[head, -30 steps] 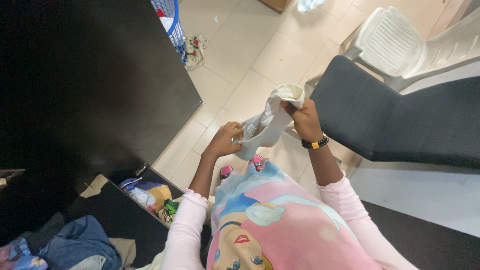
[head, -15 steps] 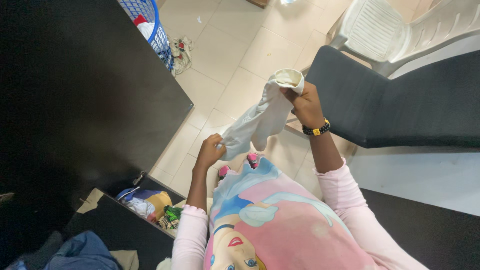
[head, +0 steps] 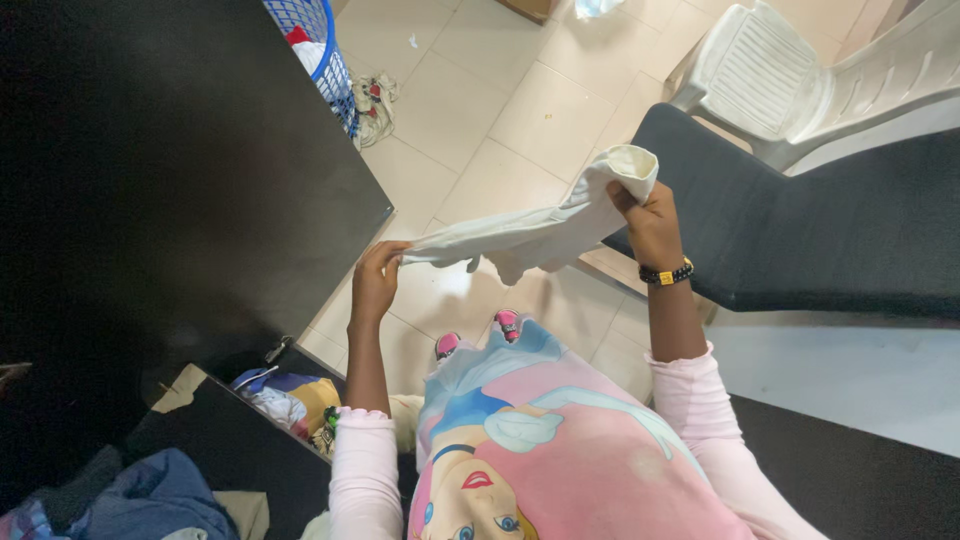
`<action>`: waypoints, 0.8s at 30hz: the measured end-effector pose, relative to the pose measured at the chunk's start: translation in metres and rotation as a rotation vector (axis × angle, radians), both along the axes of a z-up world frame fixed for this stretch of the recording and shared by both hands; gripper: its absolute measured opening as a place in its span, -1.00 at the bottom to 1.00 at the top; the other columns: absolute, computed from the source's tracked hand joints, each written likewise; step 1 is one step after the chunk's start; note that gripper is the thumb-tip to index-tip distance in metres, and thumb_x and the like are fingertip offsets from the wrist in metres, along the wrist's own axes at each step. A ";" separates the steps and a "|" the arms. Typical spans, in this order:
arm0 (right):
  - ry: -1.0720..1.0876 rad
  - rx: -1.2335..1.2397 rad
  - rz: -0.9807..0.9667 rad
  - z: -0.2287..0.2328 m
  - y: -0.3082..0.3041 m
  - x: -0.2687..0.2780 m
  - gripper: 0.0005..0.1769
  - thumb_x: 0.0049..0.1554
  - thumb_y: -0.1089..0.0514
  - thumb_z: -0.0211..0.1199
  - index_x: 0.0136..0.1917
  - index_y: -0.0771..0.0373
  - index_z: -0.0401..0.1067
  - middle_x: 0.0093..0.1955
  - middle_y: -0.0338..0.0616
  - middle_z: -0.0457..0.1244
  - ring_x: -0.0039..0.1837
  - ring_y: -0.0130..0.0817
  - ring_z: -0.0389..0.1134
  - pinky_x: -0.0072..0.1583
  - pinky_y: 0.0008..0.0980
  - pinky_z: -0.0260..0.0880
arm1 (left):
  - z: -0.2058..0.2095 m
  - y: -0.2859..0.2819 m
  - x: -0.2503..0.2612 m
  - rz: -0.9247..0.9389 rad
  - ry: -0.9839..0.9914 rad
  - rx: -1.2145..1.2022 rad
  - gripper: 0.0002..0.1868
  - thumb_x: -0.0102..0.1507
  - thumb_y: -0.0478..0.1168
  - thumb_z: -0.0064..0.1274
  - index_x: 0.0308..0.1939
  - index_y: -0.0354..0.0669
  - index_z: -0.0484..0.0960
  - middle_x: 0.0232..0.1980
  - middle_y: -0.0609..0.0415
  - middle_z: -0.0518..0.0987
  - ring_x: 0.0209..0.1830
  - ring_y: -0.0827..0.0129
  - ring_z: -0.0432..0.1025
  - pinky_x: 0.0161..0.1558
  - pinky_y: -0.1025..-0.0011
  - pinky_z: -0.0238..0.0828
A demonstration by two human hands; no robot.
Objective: The person takes folded and unfolded garments from a pile and a basket, unfolds them to identify the item, and then places them back into the laundry basket.
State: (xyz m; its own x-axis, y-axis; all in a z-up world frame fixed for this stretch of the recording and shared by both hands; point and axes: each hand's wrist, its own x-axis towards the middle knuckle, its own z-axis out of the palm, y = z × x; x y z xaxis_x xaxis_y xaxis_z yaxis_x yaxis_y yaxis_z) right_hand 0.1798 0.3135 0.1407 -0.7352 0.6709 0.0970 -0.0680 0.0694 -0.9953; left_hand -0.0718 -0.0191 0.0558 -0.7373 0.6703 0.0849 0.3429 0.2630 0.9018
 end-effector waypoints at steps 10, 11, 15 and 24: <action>-0.003 0.055 -0.075 -0.020 0.010 0.010 -0.86 0.38 0.24 0.19 0.13 0.36 0.49 0.04 -0.29 0.35 0.07 -0.55 0.28 0.12 -0.47 0.30 | -0.024 -0.003 0.018 0.117 0.117 -0.116 -0.89 0.23 -0.42 -0.04 -0.18 -0.30 0.55 -0.20 -0.14 0.56 -0.16 0.02 0.46 -0.08 0.18 0.38; 0.025 0.036 -0.053 -0.020 0.009 0.009 -0.87 0.39 0.26 0.19 0.11 0.37 0.49 0.04 -0.29 0.35 0.08 -0.54 0.28 0.13 -0.47 0.29 | -0.027 -0.003 0.019 0.134 0.124 -0.113 -0.84 0.25 -0.38 -0.04 -0.11 -0.29 0.56 -0.16 -0.14 0.58 -0.13 0.01 0.48 -0.08 0.17 0.38; 0.013 0.012 0.007 -0.003 -0.004 0.006 -0.80 0.31 0.26 0.18 0.18 0.35 0.48 0.05 -0.32 0.35 0.07 -0.57 0.29 0.12 -0.49 0.30 | -0.043 -0.008 0.021 0.133 0.164 -0.135 -0.62 0.28 -0.37 -0.07 0.19 -0.26 0.53 -0.10 -0.21 0.57 -0.07 -0.10 0.44 -0.03 0.06 0.32; -0.093 0.030 0.100 -0.016 -0.023 -0.012 -0.75 0.12 0.44 0.10 0.04 0.37 0.51 -0.11 -0.33 0.30 -0.06 -0.56 0.25 -0.01 -0.48 0.25 | -0.033 0.053 0.030 -0.233 0.221 -0.254 -0.31 -0.04 -0.38 0.22 0.22 -0.11 0.51 0.19 -0.11 0.56 0.24 -0.01 0.39 0.25 0.10 0.24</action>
